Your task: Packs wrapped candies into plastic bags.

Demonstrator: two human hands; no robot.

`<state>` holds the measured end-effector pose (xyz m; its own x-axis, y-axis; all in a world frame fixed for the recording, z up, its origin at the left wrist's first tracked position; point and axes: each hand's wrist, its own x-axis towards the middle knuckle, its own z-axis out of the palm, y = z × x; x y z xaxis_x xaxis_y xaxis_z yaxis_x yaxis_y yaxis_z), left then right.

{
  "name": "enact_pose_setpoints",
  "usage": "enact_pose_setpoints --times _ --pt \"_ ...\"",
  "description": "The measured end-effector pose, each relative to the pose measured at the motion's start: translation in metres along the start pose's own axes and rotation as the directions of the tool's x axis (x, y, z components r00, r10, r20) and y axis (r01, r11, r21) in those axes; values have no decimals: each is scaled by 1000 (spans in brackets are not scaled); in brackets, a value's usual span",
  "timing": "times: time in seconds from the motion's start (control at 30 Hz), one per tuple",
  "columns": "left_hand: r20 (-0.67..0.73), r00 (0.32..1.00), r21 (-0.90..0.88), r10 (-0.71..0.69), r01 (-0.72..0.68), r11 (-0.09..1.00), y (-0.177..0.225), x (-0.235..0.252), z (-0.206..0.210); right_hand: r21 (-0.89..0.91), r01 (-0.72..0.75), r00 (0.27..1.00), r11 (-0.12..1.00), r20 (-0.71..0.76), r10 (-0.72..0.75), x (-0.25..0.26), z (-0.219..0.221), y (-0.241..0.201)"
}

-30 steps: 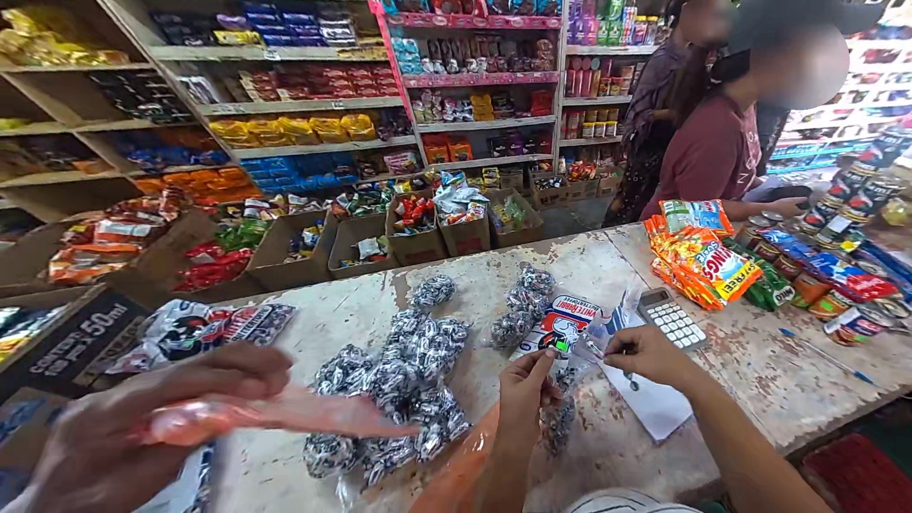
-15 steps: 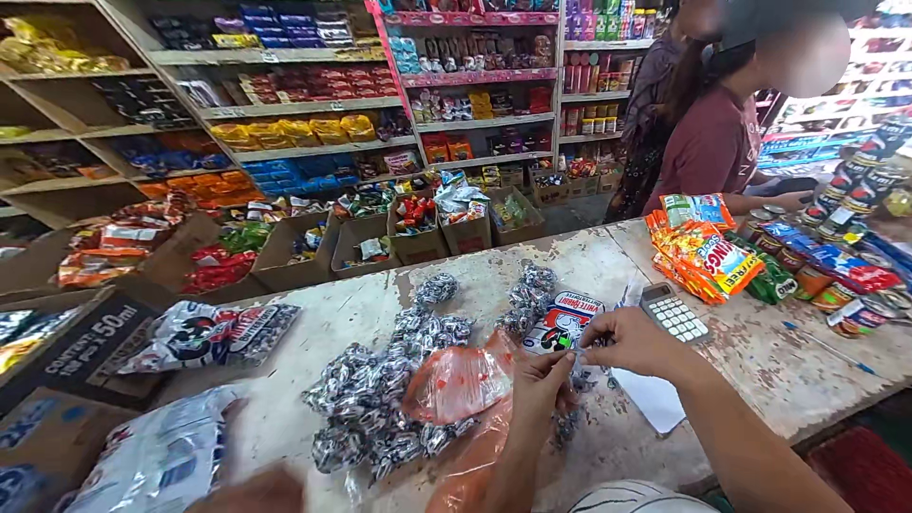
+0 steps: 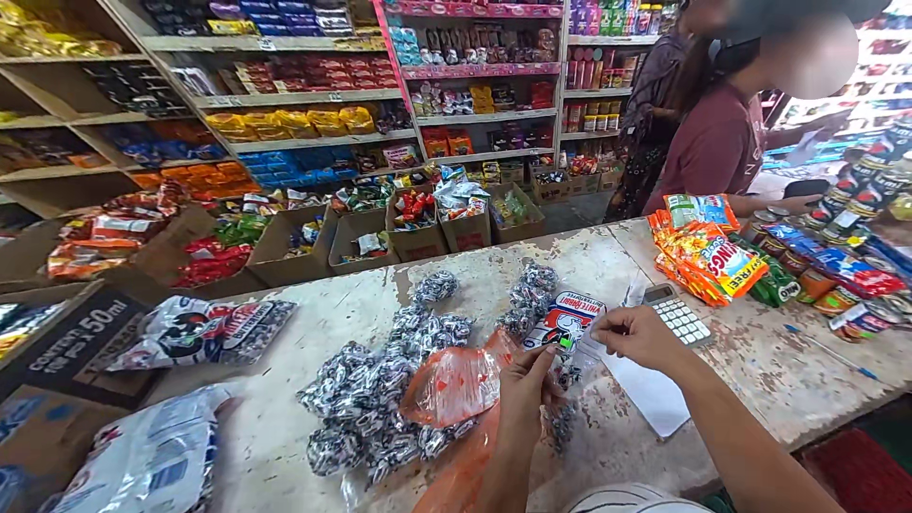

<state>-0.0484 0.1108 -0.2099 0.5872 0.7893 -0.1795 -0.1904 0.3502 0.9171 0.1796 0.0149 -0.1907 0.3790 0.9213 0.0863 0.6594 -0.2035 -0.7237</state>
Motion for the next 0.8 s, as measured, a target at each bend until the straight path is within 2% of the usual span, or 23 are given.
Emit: enact_pose_setpoints --times 0.07,0.13,0.27,0.43,0.53,0.67,0.8 --pt "-11 1000 -1 17 -17 1000 1 -2 0 -235 -37 982 971 170 79 11 10 34" --pt "-9 999 -4 36 -37 999 -1 -2 1 -316 33 971 948 233 44 23 37 55" --pt "22 998 27 64 -64 998 -9 -1 0 -346 138 963 928 266 -44 41 97 68" --pt "-29 996 30 79 -78 996 -11 1 -2 -431 164 974 887 213 -77 37 131 57" --pt "-54 995 2 79 -79 997 -10 -1 -2 -405 155 965 901 259 -50 39 133 51" --pt "-68 993 38 94 -92 995 1 -17 9 -319 153 857 935 514 35 21 99 -2" --pt "-63 992 116 108 -100 988 21 -36 21 -282 151 843 947 537 25 3 81 -35"
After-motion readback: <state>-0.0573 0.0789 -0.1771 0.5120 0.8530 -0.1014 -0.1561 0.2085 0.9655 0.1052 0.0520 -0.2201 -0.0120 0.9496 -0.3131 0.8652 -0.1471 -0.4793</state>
